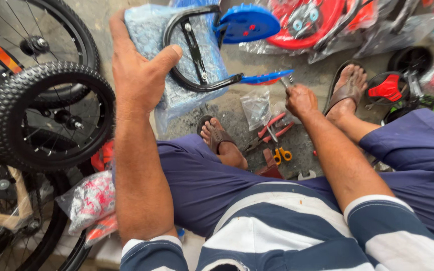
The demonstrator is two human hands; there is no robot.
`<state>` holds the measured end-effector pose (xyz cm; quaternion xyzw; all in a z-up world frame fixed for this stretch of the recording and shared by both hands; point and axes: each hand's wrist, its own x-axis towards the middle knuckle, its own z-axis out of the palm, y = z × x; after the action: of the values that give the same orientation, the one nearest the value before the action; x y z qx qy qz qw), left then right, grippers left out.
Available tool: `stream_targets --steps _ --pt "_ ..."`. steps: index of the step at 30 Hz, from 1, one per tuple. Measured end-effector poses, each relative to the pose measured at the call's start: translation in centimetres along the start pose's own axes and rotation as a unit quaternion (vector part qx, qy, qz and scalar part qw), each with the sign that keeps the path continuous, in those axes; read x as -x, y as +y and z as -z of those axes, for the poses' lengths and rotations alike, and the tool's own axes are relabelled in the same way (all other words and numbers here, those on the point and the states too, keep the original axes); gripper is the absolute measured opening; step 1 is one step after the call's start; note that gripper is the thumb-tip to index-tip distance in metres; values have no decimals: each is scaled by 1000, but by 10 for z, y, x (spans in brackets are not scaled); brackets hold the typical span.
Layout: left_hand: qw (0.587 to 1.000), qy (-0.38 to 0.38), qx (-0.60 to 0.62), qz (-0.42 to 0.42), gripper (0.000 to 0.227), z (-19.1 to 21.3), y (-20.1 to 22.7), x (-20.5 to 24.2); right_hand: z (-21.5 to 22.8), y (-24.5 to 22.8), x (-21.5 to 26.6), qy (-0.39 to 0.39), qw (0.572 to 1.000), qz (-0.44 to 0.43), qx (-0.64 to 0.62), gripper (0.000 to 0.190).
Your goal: The person sits on the floor and assembles a blue plastic bicycle seat onto a black metal frame. They use pliers to tighten the metal clamps securing the seat to the frame and adjust the position of the seat components.
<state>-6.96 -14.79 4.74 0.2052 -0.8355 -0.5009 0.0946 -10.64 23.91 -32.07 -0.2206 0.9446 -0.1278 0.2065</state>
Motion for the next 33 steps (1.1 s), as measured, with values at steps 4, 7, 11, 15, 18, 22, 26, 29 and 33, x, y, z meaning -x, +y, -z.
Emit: stream_targets --steps 4,7,11,15,18,22,26,29,33 --pt "999 -5 4 -54 78 5 -5 0 -5 -13 15 -79 992 87 -53 14" --pt "994 -24 -35 -103 54 5 -13 -3 -5 -27 30 -202 974 105 -22 19" --pt "997 -11 -39 -66 32 2 -13 -2 -8 -60 54 -336 930 148 25 24" --pt "999 -12 -26 27 32 -2 0 -3 -9 -78 79 -410 890 184 80 25" --pt "998 -18 -46 24 32 -2 3 -2 -17 -83 90 -395 877 263 73 35" --pt "997 -15 -72 36 32 0 -5 -1 -43 -83 91 -214 874 413 138 29" --pt "996 -11 -50 -68 35 -2 -17 -7 -66 -77 101 -200 854 380 295 17" --pt "995 23 -68 63 68 -10 -17 -5 -59 -72 92 -179 880 360 253 19" --pt "993 71 -93 -30 85 -21 -14 -9 -22 -82 83 -160 912 288 247 33"
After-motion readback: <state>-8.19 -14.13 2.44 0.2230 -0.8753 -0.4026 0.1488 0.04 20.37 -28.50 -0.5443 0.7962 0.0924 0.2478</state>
